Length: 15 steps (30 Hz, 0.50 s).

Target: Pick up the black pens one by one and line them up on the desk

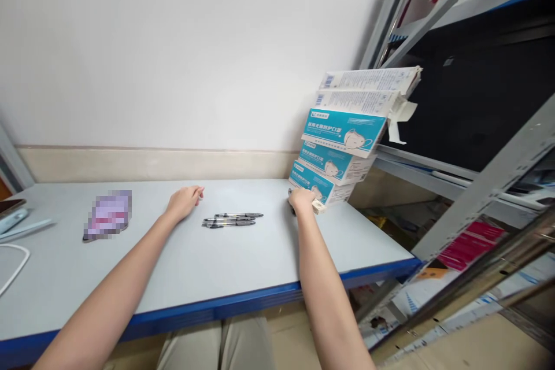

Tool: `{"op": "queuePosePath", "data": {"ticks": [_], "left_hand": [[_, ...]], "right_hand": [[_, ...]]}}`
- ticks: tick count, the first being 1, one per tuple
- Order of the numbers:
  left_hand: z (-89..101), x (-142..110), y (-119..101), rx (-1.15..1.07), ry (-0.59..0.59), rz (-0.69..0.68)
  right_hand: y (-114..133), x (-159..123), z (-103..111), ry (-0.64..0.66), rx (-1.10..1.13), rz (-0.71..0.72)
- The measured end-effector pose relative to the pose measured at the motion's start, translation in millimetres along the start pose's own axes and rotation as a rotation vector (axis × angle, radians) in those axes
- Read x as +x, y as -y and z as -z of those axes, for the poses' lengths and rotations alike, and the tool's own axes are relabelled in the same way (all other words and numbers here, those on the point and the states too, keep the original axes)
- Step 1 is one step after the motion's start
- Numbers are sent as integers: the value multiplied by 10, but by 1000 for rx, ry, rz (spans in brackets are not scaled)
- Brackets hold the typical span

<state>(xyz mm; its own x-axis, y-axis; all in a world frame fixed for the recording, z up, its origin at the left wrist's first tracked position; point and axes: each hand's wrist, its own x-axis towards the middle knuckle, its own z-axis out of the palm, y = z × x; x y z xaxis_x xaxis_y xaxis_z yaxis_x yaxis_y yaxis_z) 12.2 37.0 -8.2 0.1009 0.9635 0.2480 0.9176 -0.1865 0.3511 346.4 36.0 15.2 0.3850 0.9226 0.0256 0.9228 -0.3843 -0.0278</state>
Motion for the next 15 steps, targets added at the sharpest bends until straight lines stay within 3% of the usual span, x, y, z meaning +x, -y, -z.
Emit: {"op": "queuePosePath", "data": {"ticks": [10,15], "left_hand": [[-4,-55,-55,62,-21,-36],[-28,-70,-56,132,-60,-87]], "right_hand": [[184,2,-152,-90,-21,63],[258,-58,-179,-299,-4,143]]}}
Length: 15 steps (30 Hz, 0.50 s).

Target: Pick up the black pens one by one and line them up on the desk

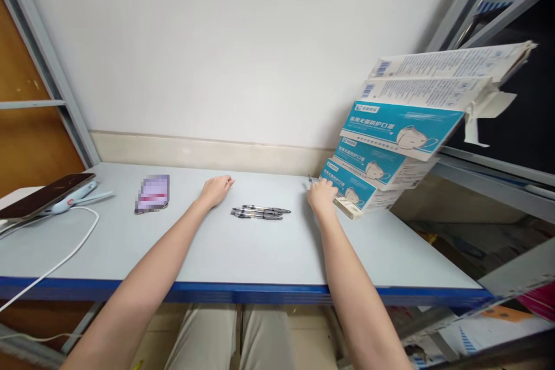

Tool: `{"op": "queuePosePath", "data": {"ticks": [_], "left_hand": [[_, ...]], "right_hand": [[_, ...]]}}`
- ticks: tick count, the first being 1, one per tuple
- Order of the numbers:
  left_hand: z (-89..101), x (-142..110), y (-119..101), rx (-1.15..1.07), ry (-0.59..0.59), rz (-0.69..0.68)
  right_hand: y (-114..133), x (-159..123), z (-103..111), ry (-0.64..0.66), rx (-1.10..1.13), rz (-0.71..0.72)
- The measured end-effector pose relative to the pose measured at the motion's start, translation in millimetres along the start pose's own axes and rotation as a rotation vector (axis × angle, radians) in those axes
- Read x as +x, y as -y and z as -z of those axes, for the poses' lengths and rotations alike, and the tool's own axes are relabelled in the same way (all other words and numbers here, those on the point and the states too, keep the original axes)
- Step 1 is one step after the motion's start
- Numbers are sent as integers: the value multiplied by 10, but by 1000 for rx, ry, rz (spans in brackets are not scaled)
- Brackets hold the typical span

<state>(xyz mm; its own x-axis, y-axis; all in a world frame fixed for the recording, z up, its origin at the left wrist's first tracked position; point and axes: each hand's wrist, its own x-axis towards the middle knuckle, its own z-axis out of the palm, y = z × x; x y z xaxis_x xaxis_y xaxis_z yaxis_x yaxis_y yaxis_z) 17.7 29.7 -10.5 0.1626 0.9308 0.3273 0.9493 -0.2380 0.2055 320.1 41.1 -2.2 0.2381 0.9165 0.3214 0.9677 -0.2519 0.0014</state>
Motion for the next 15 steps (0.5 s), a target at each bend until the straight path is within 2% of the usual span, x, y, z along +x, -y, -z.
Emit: {"op": "queuePosePath", "data": {"ticks": [1,3,5,7,9,11,13,15], "left_hand": [[-2,-6,-12,11,-43,-41],[1,-20,-63,43,-166,-162],[17,-35,-146,92,-277,-300],[40,-44,-243,140,-321,-413],[60,-47,-320,170,-277,-479],[75,-45,-354,187,-180,-477],[83,-44,-345,189,-105,-431],[88,-50,-321,155,-79,-379]], "right_hand": [[48,-6,9,-27,54,26],[180,-13,31,26,270,109],[346,-25,45,216,583,277],[512,-54,52,412,866,497],[640,-96,57,492,1055,628],[705,-134,65,503,1153,682],[710,-154,74,543,1165,701],[680,-153,81,616,1123,688]]}}
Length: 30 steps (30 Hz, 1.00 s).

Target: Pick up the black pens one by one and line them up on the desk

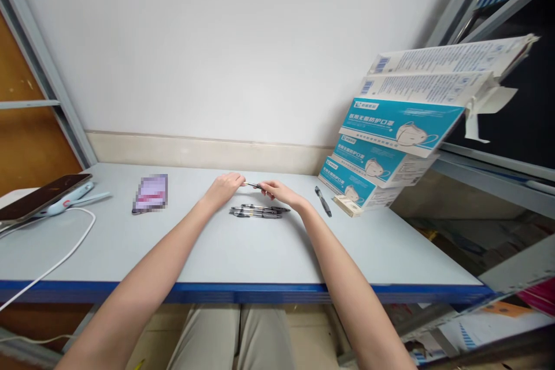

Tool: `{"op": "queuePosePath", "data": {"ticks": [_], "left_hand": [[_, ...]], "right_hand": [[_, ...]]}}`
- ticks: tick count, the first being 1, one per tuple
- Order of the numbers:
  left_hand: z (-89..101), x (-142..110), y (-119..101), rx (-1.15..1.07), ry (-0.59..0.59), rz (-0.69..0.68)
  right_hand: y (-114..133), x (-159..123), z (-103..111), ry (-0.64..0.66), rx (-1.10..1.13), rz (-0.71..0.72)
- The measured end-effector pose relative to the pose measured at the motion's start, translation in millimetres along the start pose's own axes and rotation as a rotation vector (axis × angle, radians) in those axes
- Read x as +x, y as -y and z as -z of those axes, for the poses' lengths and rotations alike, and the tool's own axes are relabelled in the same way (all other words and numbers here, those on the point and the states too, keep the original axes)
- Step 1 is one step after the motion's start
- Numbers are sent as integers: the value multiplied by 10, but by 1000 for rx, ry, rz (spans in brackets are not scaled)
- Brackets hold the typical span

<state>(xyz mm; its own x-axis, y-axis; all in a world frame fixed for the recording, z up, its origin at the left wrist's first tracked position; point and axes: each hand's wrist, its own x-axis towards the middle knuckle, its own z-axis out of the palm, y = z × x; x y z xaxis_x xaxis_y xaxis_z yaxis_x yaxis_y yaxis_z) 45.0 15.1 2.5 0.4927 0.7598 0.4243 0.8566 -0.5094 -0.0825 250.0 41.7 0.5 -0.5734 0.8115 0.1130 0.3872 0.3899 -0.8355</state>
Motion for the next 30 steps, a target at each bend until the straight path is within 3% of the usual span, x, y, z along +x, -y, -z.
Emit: {"op": "queuePosePath", "data": {"ticks": [3,10,13,16,19,22,30], "left_hand": [[11,-18,-3,-100,28,45],[88,-17,-72,-138,116,91],[80,-21,-39,-127,80,76],[49,-16,11,-73,-6,56],[34,-5,40,-29,-1,61],[44,-2,36,-52,57,74],[69,-19,7,-179,132,181]], "right_hand": [[-9,-28,44,-8,-62,-54],[19,-23,8,-219,-315,123],[25,-19,0,-243,-205,89],[38,-38,26,-159,50,-27],[55,-61,50,-83,189,-40],[70,-63,46,-104,82,3],[157,-58,-23,-382,-351,69]]}}
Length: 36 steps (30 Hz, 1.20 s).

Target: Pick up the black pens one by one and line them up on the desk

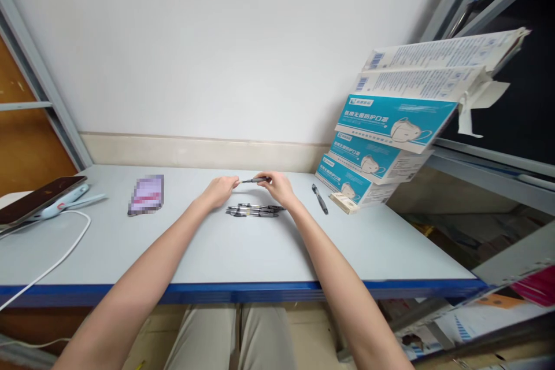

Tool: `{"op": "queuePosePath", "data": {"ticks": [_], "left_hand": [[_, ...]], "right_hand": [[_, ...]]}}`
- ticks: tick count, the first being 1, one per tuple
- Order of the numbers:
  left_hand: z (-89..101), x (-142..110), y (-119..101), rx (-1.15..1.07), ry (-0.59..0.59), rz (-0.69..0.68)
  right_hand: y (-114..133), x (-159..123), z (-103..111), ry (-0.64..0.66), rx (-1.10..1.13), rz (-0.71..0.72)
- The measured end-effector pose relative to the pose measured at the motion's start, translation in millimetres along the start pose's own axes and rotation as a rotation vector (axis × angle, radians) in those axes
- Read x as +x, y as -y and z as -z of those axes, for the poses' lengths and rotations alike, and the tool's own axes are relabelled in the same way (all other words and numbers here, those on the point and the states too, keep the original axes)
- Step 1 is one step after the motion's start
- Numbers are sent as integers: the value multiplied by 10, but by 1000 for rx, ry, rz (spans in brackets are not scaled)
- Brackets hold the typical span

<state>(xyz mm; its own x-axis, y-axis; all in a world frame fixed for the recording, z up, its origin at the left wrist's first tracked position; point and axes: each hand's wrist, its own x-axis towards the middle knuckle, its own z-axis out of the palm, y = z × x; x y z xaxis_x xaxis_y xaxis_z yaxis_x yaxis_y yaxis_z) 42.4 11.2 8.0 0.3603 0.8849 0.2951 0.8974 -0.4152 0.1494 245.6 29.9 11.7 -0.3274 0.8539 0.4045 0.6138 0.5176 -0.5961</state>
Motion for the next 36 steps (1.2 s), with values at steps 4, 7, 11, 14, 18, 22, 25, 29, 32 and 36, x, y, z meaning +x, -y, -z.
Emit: {"op": "queuePosePath", "data": {"ticks": [4,7,11,14,18,22,25,29,32,36], "left_hand": [[-38,-7,34,40,-26,-54],[-68,-9,46,87,-36,-93],[-84,-12,30,115,-24,-101],[-89,-15,7,163,-21,-111],[-89,-18,-18,194,-19,-124],[-88,-18,-25,197,-12,-131],[-96,-16,-22,224,-10,-136],[-99,-17,-16,243,-5,-137],[-86,-18,-24,241,-19,-143],[-68,-20,-42,244,-9,-143]], "right_hand": [[-36,-13,1,127,-49,-41],[-101,-3,-5,191,-57,-55],[-166,24,-33,122,66,-4],[-202,41,-69,243,162,-41],[-244,58,-97,187,108,-2],[-276,68,-96,215,210,-20],[-301,70,-104,310,183,-68],[-311,72,-122,199,197,-28],[-296,72,-119,291,284,-74],[-278,70,-105,244,196,-48]]}}
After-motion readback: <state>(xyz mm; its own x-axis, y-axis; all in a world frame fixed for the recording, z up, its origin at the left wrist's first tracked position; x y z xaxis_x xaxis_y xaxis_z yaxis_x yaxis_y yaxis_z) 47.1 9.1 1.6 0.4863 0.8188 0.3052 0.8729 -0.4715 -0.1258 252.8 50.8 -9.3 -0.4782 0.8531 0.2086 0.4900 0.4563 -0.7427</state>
